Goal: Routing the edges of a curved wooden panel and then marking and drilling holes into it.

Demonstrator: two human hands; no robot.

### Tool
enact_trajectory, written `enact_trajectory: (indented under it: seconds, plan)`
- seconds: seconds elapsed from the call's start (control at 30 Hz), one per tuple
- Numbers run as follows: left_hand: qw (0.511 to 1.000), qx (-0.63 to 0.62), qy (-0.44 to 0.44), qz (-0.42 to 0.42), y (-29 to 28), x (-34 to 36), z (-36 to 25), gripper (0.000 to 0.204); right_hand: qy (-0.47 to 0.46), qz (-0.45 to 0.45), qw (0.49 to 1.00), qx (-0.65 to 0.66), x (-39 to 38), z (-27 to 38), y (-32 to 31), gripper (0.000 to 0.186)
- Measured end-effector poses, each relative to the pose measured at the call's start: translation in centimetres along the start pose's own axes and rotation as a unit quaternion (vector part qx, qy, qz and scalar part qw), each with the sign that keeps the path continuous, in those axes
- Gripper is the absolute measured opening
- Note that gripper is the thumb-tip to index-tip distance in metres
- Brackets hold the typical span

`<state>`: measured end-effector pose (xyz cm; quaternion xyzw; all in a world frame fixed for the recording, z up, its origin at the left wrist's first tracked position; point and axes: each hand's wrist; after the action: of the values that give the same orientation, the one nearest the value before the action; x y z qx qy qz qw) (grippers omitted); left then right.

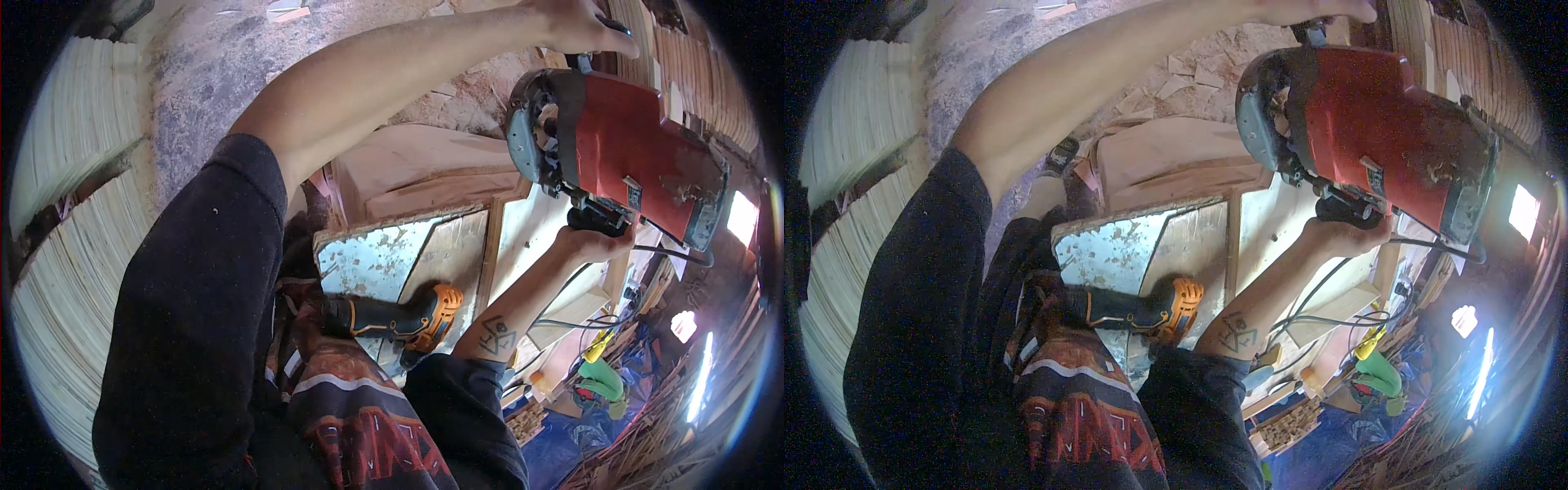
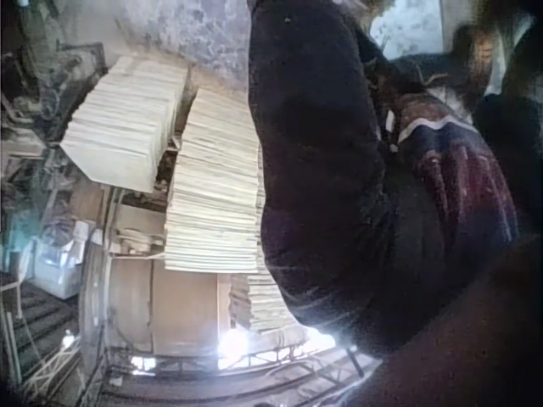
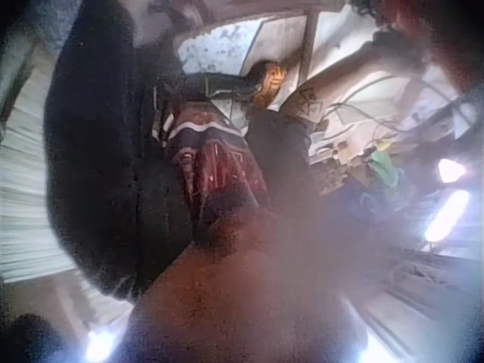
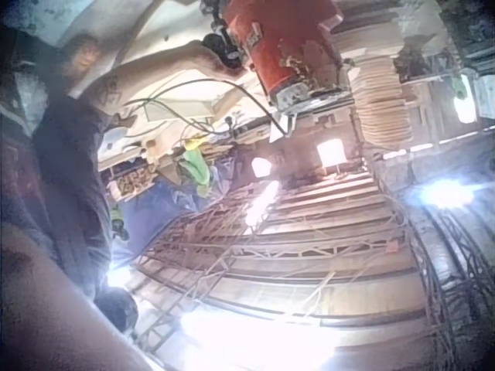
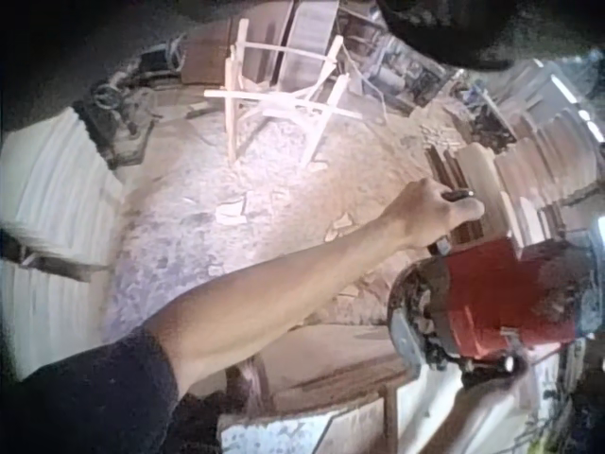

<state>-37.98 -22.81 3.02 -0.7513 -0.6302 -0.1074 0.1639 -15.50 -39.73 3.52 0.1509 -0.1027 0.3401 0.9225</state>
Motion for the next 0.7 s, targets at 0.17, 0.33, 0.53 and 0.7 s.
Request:
enact_trajectory:
  seconds: [0.17,0.33,0.53,0.7]
  plan:
    - [0.999,-0.052,-0.004,0.013,-0.5,1.1,0.2,0.051,-0.021,0.005,1.000,-0.018,0.4,-0.5,1.3,0.036]
    - [0.989,-0.135,-0.037,0.055,-0.2,1.9,0.4,0.043,-0.039,0.027,0.999,-0.010,1.0,-0.8,0.2,0.029]
    - [0.977,-0.198,-0.027,0.073,1.9,1.5,1.3,0.035,-0.101,0.077,0.976,-0.178,2.3,-4.1,-3.9,0.045]
    - [0.937,-0.254,-0.236,0.049,1.8,1.7,3.6,0.020,-0.188,0.058,0.942,-0.270,0.9,-4.2,-2.0,0.022]
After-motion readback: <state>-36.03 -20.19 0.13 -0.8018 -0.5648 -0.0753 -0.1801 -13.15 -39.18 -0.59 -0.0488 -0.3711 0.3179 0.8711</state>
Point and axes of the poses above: each hand's wrist, its own x-axis towards the middle knuckle, its own y-axis out of the palm, z = x × y, and after that the axes turned 4 degrees about x, right-handed
